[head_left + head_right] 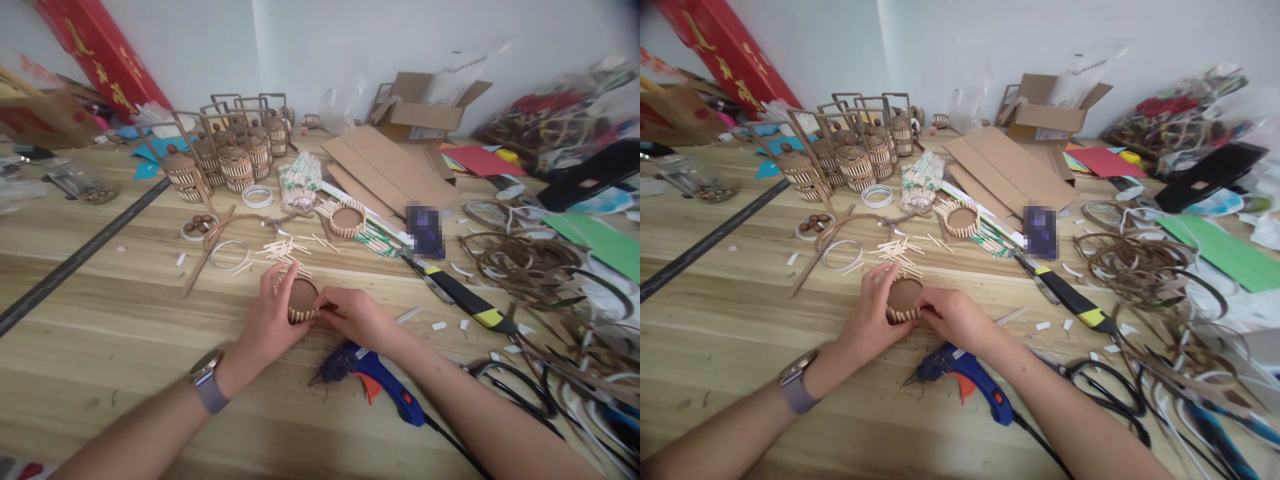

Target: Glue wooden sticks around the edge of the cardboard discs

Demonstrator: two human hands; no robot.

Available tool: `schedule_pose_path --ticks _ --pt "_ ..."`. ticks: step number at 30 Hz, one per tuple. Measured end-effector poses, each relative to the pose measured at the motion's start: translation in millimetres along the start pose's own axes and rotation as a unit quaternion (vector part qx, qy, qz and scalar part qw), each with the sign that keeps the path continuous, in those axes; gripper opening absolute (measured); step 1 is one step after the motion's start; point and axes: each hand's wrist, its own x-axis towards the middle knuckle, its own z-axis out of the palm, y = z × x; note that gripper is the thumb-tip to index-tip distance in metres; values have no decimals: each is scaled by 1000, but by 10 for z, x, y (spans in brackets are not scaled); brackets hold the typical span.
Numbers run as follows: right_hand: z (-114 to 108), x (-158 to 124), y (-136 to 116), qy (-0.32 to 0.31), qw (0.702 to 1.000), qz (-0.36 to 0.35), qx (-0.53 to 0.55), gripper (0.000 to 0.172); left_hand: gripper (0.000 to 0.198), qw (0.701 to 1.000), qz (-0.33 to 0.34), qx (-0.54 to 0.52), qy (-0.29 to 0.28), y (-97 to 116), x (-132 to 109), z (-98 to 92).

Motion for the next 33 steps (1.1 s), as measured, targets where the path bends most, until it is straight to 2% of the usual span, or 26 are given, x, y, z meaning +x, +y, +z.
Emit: schedule_pose_path --ticks 15,19,24,28,30,31,33 --pt "0 20 -2 0 1000 -2 -19 13 110 1000 -11 -8 6 6 8 18" --pt "15 19 -32 1 1000 14 -23 13 103 1000 -14 -1 20 17 6 46" --pt "-112 32 -107 -8 999 -3 -47 15 101 1000 -12 -24 11 41 -10 37" --pt "-332 218 -44 111 990 -25 -85 19 106 999 5 -41 3 54 -23 -61" --pt "-405 406 26 139 979 -42 -143 21 104 998 39 -37 22 61 -35 -123" --pt "-416 518 58 130 972 -63 -186 23 103 997 61 -34 33 67 -43 -152" --pt "-375 763 97 56 960 -122 -247 22 100 992 110 -35 47 81 -69 -203"
